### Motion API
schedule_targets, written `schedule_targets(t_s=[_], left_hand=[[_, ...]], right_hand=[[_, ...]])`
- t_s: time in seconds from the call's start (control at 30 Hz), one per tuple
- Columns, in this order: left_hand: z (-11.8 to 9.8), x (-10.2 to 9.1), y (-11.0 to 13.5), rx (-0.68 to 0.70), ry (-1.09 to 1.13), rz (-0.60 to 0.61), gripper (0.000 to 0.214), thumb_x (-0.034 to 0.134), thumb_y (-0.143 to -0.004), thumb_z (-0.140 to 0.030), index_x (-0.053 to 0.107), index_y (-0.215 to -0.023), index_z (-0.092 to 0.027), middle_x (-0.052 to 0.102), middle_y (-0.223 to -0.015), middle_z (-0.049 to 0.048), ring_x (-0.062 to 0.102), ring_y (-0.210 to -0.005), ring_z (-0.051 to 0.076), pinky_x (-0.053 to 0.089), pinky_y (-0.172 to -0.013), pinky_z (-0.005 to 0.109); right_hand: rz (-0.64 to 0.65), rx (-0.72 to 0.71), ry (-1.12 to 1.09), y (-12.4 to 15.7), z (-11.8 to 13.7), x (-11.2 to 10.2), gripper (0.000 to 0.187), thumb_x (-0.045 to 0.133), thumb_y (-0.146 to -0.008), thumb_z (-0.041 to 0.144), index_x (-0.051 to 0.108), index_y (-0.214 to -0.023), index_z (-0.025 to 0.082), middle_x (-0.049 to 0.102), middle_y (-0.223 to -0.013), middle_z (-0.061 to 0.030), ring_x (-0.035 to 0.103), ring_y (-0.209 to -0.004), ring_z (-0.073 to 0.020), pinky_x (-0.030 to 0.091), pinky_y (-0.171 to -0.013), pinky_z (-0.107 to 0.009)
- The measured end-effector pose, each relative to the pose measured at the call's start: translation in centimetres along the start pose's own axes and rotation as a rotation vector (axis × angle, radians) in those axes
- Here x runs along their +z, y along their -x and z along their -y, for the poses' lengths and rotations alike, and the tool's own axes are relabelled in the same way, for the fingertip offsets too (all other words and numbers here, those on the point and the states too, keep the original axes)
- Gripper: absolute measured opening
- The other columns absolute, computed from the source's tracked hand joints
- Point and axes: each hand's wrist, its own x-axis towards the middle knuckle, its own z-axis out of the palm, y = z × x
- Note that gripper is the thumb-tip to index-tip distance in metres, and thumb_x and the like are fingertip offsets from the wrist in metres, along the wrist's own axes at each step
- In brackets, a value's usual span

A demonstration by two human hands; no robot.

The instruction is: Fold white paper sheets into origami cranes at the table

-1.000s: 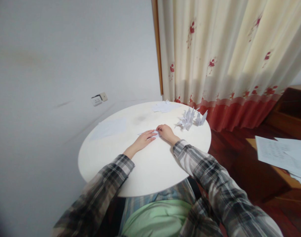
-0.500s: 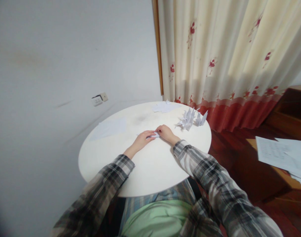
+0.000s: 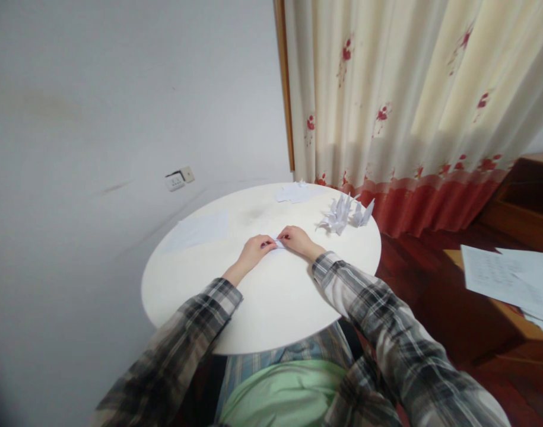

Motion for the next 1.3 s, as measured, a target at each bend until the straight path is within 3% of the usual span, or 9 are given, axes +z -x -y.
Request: schedule_targets(t_s=[0.27, 0.43, 0.77, 1.3], left_hand=[[0.4, 0.2, -0.2, 0.039, 0.003, 0.001, 0.017, 0.053, -0.079, -0.03, 0.064, -0.079, -0.017, 0.065, -0.082, 0.0031, 0.056, -0.078, 0.015, 0.042, -0.075, 0.026], [0.4, 0.3, -0.2, -0.014, 0.07, -0.022, 0.014, 0.055, -0.077, -0.028, 0.061, -0.085, -0.018, 0.062, -0.078, 0.001, 0.055, -0.072, 0.013, 0.042, -0.068, 0.024], [0.3, 0.1, 0.1, -0.092, -0.014, -0.08, 0.014, 0.06, -0.073, -0.032, 0.058, -0.077, -0.019, 0.057, -0.069, -0.0016, 0.052, -0.066, 0.012, 0.039, -0.061, 0.023], [0.1, -0.3, 0.0, -0.064, -0.138, -0.014, 0.014, 0.057, -0.075, -0.031, 0.064, -0.078, -0.02, 0.064, -0.085, 0.003, 0.054, -0.085, 0.017, 0.041, -0.077, 0.029]], right_hand=[[0.018, -0.02, -0.024, 0.0, 0.3, 0.1, 0.017, 0.06, -0.074, 0.021, 0.069, -0.086, 0.013, 0.064, -0.082, -0.006, 0.055, -0.074, -0.0126, 0.04, -0.07, -0.023], [0.042, -0.01, -0.031, 0.0, 0.6, -0.2, 0.016, 0.056, -0.076, 0.019, 0.069, -0.085, 0.014, 0.065, -0.082, -0.0057, 0.056, -0.076, -0.0129, 0.04, -0.071, -0.023], [0.059, 0.023, -0.031, 0.0, 1.2, -0.5, 0.018, 0.055, -0.076, 0.019, 0.07, -0.085, 0.013, 0.065, -0.084, -0.0064, 0.056, -0.076, -0.0129, 0.04, -0.071, -0.022], [0.07, 0.017, -0.038, 0.0, 1.2, -0.6, 0.017, 0.053, -0.079, 0.019, 0.07, -0.081, 0.015, 0.065, -0.082, -0.0053, 0.056, -0.076, -0.0126, 0.039, -0.073, -0.022]])
